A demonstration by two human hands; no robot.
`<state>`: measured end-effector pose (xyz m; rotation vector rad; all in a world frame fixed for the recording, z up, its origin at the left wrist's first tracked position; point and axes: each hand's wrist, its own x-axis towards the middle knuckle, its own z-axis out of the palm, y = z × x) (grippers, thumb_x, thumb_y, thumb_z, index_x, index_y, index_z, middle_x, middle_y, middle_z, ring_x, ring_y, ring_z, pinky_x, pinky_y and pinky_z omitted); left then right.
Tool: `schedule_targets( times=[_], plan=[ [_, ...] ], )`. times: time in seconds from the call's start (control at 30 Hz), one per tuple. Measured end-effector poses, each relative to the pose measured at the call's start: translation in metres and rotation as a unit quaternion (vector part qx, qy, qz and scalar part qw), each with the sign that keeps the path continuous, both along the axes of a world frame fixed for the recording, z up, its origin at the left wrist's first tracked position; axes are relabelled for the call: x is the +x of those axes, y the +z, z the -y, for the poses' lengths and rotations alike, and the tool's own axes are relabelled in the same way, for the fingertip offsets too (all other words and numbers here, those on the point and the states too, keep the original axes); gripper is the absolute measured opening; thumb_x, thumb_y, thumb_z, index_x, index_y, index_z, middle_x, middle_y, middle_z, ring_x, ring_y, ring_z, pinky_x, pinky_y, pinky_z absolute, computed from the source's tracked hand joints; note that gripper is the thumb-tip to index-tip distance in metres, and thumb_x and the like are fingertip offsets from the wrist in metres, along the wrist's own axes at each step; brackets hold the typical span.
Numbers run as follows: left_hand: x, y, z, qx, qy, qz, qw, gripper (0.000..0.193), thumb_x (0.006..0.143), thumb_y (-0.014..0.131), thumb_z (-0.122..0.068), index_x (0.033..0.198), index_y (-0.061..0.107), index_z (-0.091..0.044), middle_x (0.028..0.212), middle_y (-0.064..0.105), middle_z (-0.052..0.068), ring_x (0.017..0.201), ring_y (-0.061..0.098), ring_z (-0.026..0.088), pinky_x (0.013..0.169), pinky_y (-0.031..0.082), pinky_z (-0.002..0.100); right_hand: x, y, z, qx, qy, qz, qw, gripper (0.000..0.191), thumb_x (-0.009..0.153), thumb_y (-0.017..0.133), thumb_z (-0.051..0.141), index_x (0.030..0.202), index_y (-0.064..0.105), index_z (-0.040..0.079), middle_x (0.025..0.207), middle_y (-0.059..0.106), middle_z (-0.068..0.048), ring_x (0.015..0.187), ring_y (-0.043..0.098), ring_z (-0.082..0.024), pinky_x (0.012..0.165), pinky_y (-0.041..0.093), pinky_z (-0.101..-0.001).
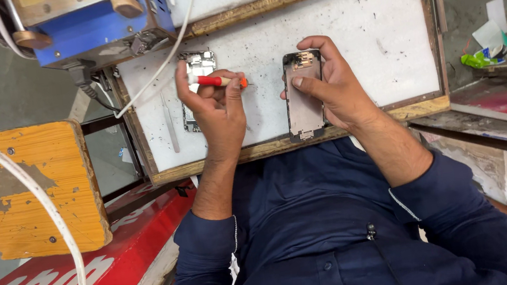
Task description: The person uses a red-handled screwdriver to remove screws from a disassembled smartphone frame. They manipulate the frame and internal components on a white work surface, occasionally lifting and repositioning the device while continuing to unscrew fasteners.
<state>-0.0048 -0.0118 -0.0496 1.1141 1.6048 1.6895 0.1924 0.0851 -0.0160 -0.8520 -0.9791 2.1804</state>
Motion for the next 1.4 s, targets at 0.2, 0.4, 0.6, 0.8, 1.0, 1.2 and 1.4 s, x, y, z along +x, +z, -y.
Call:
schedule_targets(
  times=[0.2, 0.4, 0.6, 0.8, 1.0, 1.2, 1.4],
  plan=[
    [0.007, 0.019, -0.002, 0.042, 0.006, 0.193, 0.98, 0.087, 0.105, 0.068, -0.004, 0.161, 0.001, -0.016, 0.111, 0.069, 0.014, 0.097, 0.07, 0.017, 0.088, 0.063, 0.033, 0.002, -0.002, -0.005, -0.024, 0.004, 0.0, 1.0, 0.038, 0.095, 0.07, 0.002, 0.125, 0.048, 0.009, 0.1, 0.07, -0.012, 0.087, 0.072, -0.018, 0.078, 0.065, -0.0383],
    [0.025, 0.029, -0.015, 0.093, -0.037, 0.218, 0.971, 0.087, 0.107, 0.07, -0.009, 0.16, 0.002, -0.018, 0.104, 0.068, 0.013, 0.092, 0.076, 0.02, 0.085, 0.067, 0.034, 0.006, -0.008, -0.005, -0.03, -0.008, -0.02, 0.999, 0.034, 0.098, 0.072, 0.003, 0.122, 0.049, 0.009, 0.097, 0.068, -0.01, 0.087, 0.071, -0.016, 0.072, 0.064, -0.0358],
    [0.045, 0.039, -0.03, 0.088, -0.014, 0.195, 0.977, 0.093, 0.105, 0.073, -0.011, 0.164, 0.002, -0.017, 0.105, 0.066, 0.011, 0.089, 0.069, 0.014, 0.089, 0.061, 0.032, 0.007, -0.004, -0.005, -0.042, -0.006, -0.049, 0.998, 0.032, 0.096, 0.071, 0.006, 0.12, 0.05, 0.009, 0.094, 0.067, -0.007, 0.078, 0.069, -0.014, 0.067, 0.062, -0.0327],
    [0.05, 0.032, -0.031, 0.095, -0.006, 0.163, 0.982, 0.094, 0.107, 0.076, -0.017, 0.165, 0.003, -0.019, 0.098, 0.066, 0.011, 0.089, 0.068, 0.013, 0.084, 0.061, 0.029, 0.009, -0.006, -0.004, -0.039, -0.004, -0.054, 0.998, 0.029, 0.097, 0.07, 0.006, 0.118, 0.051, 0.009, 0.092, 0.066, -0.008, 0.078, 0.069, -0.015, 0.066, 0.062, -0.0321],
    [0.05, 0.032, -0.037, 0.072, 0.001, 0.165, 0.984, 0.097, 0.103, 0.076, -0.021, 0.164, 0.001, -0.019, 0.102, 0.063, 0.01, 0.091, 0.069, 0.015, 0.08, 0.064, 0.031, 0.012, -0.007, -0.004, -0.041, 0.001, -0.059, 0.997, 0.029, 0.095, 0.068, 0.005, 0.118, 0.051, 0.01, 0.092, 0.067, -0.008, 0.072, 0.068, -0.015, 0.063, 0.061, -0.0313],
    [0.052, 0.035, -0.035, 0.068, -0.016, 0.217, 0.974, 0.097, 0.101, 0.075, -0.023, 0.16, -0.002, -0.018, 0.1, 0.064, 0.009, 0.087, 0.072, 0.015, 0.076, 0.068, 0.032, 0.011, -0.01, -0.004, -0.052, -0.001, -0.056, 0.997, 0.03, 0.094, 0.069, 0.005, 0.117, 0.05, 0.01, 0.091, 0.067, -0.008, 0.077, 0.069, -0.014, 0.063, 0.062, -0.0311],
    [0.052, 0.027, -0.035, 0.084, -0.007, 0.161, 0.983, 0.096, 0.103, 0.075, -0.022, 0.162, 0.0, -0.019, 0.1, 0.065, 0.01, 0.092, 0.072, 0.016, 0.085, 0.067, 0.033, 0.011, -0.01, -0.005, -0.047, 0.001, -0.041, 0.998, 0.03, 0.093, 0.069, 0.006, 0.116, 0.051, 0.01, 0.089, 0.067, -0.008, 0.079, 0.07, -0.014, 0.063, 0.062, -0.0311]
  ],
)
